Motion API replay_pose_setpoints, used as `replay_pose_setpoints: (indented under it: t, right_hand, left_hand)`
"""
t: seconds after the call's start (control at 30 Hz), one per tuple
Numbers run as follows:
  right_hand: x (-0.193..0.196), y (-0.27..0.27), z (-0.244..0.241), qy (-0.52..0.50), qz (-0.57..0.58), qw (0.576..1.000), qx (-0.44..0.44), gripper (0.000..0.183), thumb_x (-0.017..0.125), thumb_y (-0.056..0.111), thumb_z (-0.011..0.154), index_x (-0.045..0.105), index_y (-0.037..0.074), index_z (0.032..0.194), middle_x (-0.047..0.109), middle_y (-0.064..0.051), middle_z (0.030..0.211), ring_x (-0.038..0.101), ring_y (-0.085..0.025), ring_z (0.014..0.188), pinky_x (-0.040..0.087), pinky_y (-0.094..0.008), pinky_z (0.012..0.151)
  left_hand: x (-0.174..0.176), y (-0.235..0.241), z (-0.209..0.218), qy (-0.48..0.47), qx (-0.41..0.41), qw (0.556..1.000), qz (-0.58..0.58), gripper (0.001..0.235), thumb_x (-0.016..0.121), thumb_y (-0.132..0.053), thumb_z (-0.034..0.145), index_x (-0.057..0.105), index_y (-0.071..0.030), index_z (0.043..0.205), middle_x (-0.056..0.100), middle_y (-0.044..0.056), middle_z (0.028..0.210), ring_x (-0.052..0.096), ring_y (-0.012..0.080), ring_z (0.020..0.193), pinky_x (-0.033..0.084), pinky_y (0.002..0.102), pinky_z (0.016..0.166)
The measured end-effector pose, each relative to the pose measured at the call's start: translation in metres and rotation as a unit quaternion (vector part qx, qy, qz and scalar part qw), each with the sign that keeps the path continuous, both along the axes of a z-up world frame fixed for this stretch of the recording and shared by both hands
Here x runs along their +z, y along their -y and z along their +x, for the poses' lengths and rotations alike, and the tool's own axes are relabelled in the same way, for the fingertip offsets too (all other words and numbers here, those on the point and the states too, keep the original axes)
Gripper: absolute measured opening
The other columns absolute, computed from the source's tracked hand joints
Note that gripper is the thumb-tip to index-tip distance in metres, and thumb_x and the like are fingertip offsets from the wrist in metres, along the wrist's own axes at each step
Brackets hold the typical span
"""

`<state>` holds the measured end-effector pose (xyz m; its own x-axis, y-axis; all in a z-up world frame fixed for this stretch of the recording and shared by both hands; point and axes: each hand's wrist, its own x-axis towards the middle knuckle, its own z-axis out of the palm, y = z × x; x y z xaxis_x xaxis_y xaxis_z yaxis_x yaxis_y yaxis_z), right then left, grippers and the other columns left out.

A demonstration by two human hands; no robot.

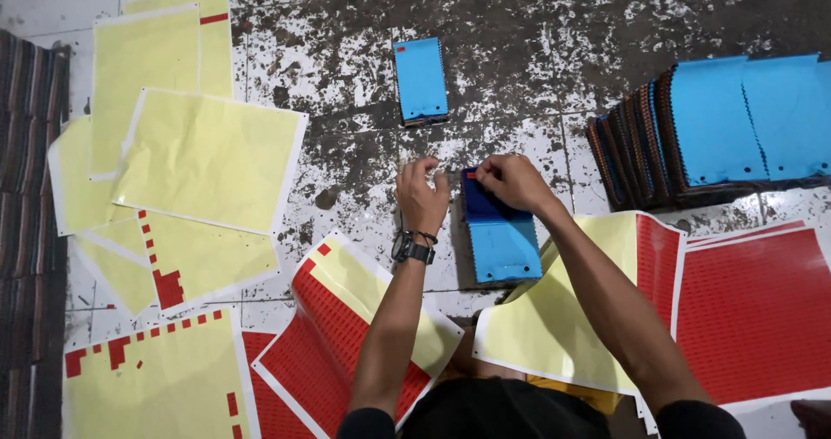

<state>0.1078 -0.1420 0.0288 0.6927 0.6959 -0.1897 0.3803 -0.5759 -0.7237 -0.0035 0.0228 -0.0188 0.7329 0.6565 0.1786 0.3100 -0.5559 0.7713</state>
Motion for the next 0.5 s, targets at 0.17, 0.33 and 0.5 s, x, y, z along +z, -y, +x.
replay_pose_setpoints:
  t: [0.17,0.33,0.5]
  right_hand:
    - [-0.008,-0.004,-0.003,0.026,-0.04,0.998,-0.031,0.015,0.071,0.028,0.092,0.077,0.016,0.097,0.076,-0.007,0.079,0.074,-0.033,0.086,0.058,-0.047,0.077]
    - [-0.032,-0.003,-0.002,0.025,-0.062,0.996,-0.055,0.018,0.069,0.031,0.091,0.077,0.017,0.099,0.077,-0.009,0.083,0.073,-0.037,0.092,0.058,-0.052,0.081]
    - [-0.037,-0.01,-0.011,0.08,-0.101,0.99,-0.063,0.027,0.064,0.043,0.095,0.075,0.019,0.098,0.076,-0.008,0.082,0.074,-0.038,0.09,0.059,-0.054,0.076]
  left_hand:
    - [0.013,-0.002,-0.016,0.024,-0.047,0.999,0.013,0.013,0.057,-0.014,0.093,0.062,-0.022,0.101,0.056,-0.006,0.101,0.06,0.0277,0.105,0.049,0.05,0.092]
    - [0.005,-0.003,-0.015,0.093,-0.131,0.982,0.103,0.017,0.051,-0.009,0.097,0.066,-0.018,0.101,0.055,-0.002,0.102,0.061,0.0282,0.102,0.052,0.044,0.087]
    - [-0.034,-0.004,-0.004,0.054,-0.201,0.924,0.321,0.027,0.059,-0.023,0.092,0.069,-0.032,0.116,0.056,0.001,0.117,0.057,0.0261,0.109,0.048,0.042,0.088]
